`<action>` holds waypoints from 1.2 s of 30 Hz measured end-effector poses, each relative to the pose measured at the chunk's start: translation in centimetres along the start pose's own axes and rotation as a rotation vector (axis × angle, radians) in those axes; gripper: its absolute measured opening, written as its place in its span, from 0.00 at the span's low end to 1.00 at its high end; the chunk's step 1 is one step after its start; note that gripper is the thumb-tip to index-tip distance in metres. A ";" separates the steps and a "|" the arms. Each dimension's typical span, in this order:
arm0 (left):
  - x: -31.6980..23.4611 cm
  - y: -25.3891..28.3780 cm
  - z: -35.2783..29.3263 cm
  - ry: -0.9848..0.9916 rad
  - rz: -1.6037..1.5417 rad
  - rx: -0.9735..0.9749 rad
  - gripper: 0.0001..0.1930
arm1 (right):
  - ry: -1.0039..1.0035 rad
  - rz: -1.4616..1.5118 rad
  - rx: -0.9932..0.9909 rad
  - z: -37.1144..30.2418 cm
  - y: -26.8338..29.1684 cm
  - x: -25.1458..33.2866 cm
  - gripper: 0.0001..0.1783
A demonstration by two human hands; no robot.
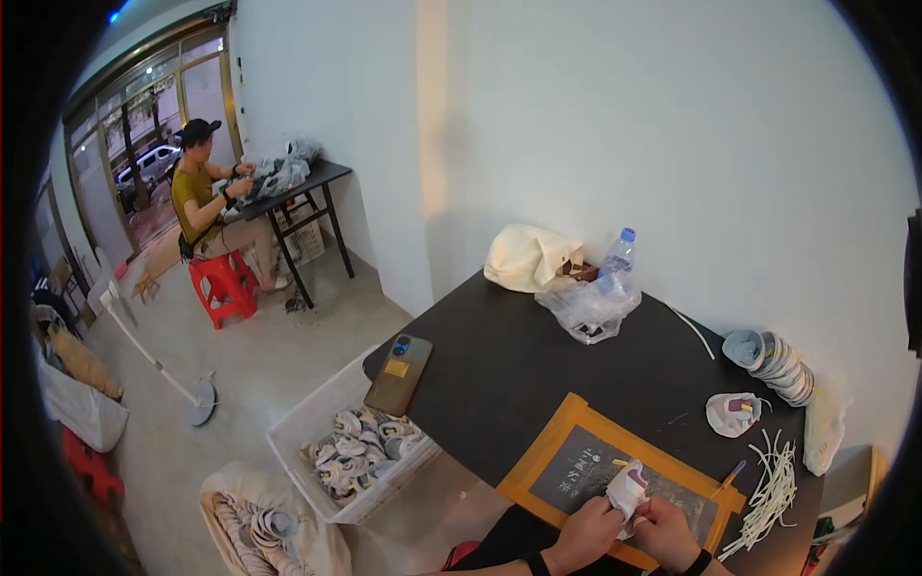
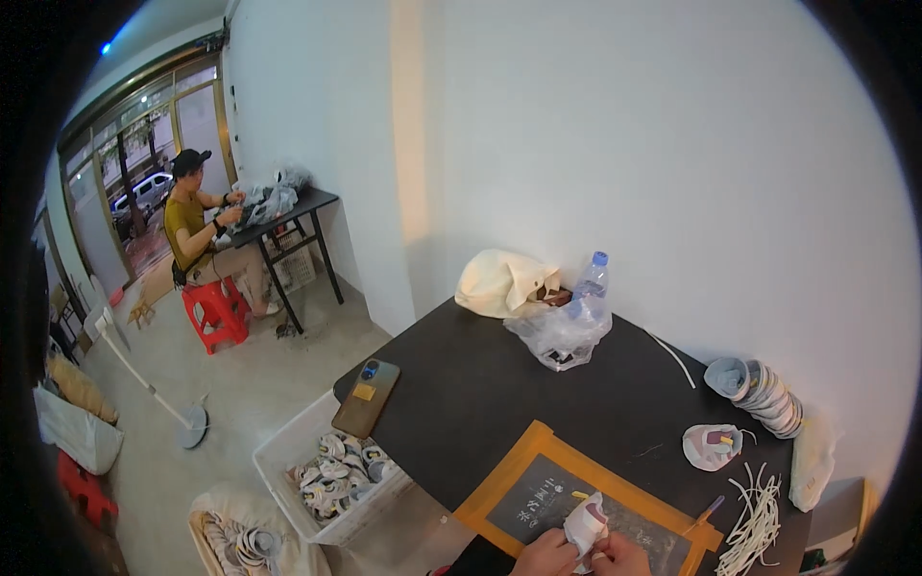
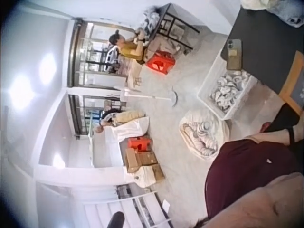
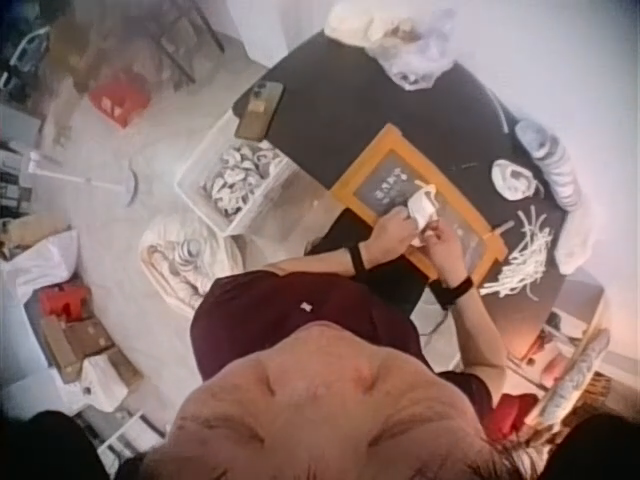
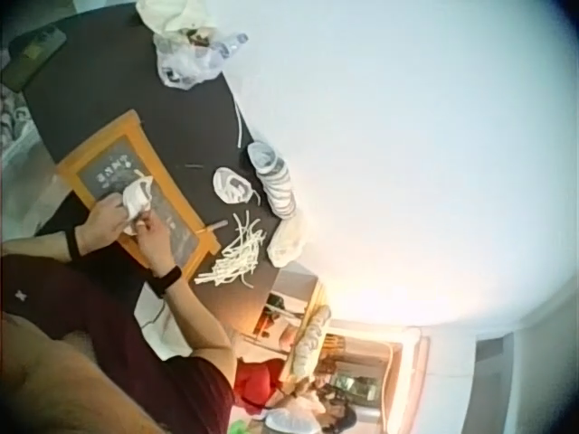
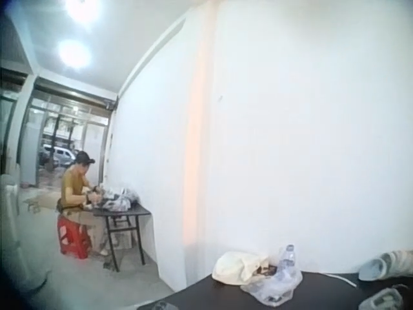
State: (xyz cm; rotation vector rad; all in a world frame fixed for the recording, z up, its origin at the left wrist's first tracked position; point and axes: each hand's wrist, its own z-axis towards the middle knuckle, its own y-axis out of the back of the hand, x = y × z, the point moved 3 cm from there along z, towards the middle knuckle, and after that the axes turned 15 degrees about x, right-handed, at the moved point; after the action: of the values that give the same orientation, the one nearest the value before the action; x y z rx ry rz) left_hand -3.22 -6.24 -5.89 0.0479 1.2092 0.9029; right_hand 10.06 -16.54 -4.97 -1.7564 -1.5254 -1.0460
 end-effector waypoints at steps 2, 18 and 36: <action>0.3 -0.1 -0.1 -0.021 0.005 -0.025 0.06 | 0.300 -1.171 -0.225 -1.4 -1.7 4.4 0.03; 0.5 0.8 0.6 -0.006 -0.135 0.010 0.03 | 0.056 -0.485 -0.201 -0.1 -0.8 3.2 0.08; 0.9 1.2 0.6 0.026 -0.058 0.031 0.07 | 0.055 -0.611 -0.198 0.5 -2.7 6.6 0.12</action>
State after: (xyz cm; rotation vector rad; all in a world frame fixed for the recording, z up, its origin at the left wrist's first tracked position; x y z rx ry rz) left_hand -3.40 -4.65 -5.81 0.0262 1.2429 0.8361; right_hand 7.77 -12.18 0.22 -1.3843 -2.0414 -1.5661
